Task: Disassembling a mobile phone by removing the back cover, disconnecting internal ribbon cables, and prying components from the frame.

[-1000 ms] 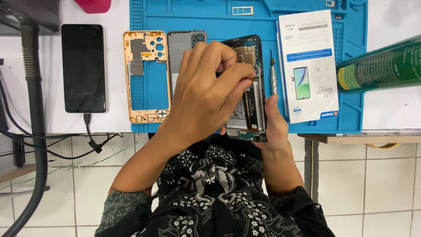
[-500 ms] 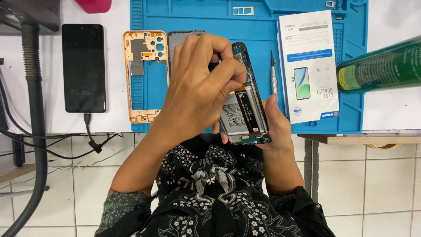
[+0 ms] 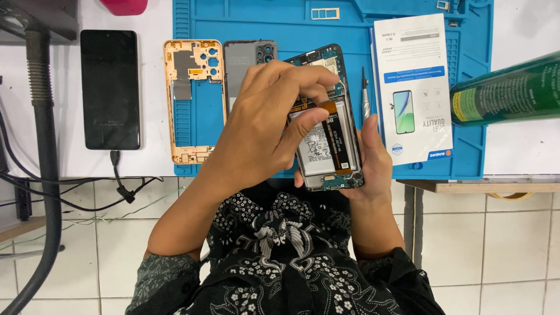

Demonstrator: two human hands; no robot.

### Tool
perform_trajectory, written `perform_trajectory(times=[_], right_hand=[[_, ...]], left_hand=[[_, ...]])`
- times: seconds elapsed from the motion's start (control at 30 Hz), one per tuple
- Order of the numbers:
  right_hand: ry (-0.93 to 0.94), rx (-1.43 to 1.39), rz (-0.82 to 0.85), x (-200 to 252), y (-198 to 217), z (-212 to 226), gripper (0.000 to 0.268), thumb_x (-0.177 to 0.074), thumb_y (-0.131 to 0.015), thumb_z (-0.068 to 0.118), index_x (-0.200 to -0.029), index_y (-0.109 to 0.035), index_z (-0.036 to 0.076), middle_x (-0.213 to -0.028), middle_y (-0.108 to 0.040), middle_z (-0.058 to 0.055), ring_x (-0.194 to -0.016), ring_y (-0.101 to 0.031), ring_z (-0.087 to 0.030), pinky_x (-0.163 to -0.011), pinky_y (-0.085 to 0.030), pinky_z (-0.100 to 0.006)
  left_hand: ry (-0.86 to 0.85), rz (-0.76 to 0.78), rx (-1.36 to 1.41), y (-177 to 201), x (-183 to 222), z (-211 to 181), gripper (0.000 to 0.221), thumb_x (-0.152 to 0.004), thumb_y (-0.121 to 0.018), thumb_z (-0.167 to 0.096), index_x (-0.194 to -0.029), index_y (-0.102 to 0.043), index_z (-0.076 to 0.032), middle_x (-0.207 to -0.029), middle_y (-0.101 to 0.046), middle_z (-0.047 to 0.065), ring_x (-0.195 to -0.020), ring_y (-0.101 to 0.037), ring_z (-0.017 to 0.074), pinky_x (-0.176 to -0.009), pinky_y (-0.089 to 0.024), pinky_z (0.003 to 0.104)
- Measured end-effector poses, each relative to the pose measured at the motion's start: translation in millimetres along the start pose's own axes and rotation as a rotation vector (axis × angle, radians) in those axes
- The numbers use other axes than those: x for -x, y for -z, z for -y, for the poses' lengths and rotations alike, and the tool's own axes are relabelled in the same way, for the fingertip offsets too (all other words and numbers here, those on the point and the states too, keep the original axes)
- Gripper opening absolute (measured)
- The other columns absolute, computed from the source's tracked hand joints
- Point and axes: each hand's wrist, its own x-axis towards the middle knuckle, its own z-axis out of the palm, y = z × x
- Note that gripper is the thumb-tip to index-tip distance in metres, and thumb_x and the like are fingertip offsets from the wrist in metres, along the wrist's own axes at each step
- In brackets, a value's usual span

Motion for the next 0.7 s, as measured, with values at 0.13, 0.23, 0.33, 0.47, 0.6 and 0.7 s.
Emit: perform_trajectory(times=[0.13,0.23,0.33,0.47,0.6,0.7], right_hand=[[0.078,-0.048,-0.023,-0.3,-1.3,-4.9,0.068,-0.108,-0.043,0.053,-0.152,-0.042,0.001,-0.129,-0.063,-0.031,-0.085,-0.069,-0.056,-0.068,-0.061,-0.065],[0.199,-0.024,-0.265,-0.5,-1.4,-10.9,0.069,-0.105,-0.051,0.044,-0.157,-0.039,0.000,-0.144,-0.058,-0.023,-0.132,-0.059,-0.036,-0.111,-0.051,-0.048],[0.263,-0.015,-0.320,-0.6,1.4,-14.9,0.067,-0.104,-0.052,0.046,-0.156,-0.042,0.004,-0.140,-0.062,-0.022,-0.126,-0.063,-0.035,-0.106,-0.055,-0.047],[0.290,-0.032,-0.211,-5.5,-4.7,-11.2,0.071,-0.103,-0.049,0.047,-0.160,-0.029,0.010,-0.158,-0.034,-0.021,-0.148,-0.034,-0.031,-0.118,-0.042,-0.047],[0.243,-0.016,-0.218,-4.6,-12.1,-8.2,0.082,-0.101,-0.039,0.044,-0.165,-0.013,0.000,-0.169,-0.023,-0.015,-0.152,-0.032,-0.031,-0.125,-0.033,-0.047],[0.281,-0.169,-0.110,-1.6,-5.3,-9.1,0.078,-0.105,-0.047,0.030,-0.167,-0.005,0.008,-0.176,-0.008,-0.011,-0.157,-0.024,-0.030,-0.124,-0.035,-0.048]], left_hand=[[0.033,0.022,-0.031,-7.8,2.7,4.6,0.034,-0.113,-0.053,-0.025,-0.143,-0.046,-0.010,-0.113,-0.070,0.001,-0.120,-0.060,0.0272,-0.108,-0.040,0.046],[0.049,0.024,-0.030,-15.0,4.0,4.5,0.035,-0.116,-0.042,-0.028,-0.148,-0.043,-0.012,-0.106,-0.069,-0.002,-0.117,-0.060,0.0246,-0.109,-0.041,0.046],[0.043,0.034,-0.021,-20.2,4.3,1.9,0.035,-0.117,-0.042,-0.026,-0.149,-0.041,-0.011,-0.112,-0.071,-0.002,-0.116,-0.059,0.0240,-0.107,-0.040,0.043],[0.042,0.063,0.013,-26.2,1.8,-3.5,0.041,-0.117,-0.027,-0.032,-0.148,-0.043,-0.011,-0.113,-0.073,0.002,-0.114,-0.059,0.0252,-0.106,-0.039,0.043],[0.038,0.085,0.029,-26.4,2.3,-4.7,0.057,-0.100,-0.043,0.013,-0.152,-0.039,-0.011,-0.119,-0.075,0.004,-0.118,-0.058,0.0255,-0.106,-0.040,0.040],[0.037,0.094,0.025,-25.7,1.9,-4.3,0.072,-0.087,-0.041,0.018,-0.153,-0.037,-0.011,-0.126,-0.078,0.003,-0.120,-0.056,0.0262,-0.109,-0.037,0.040]])
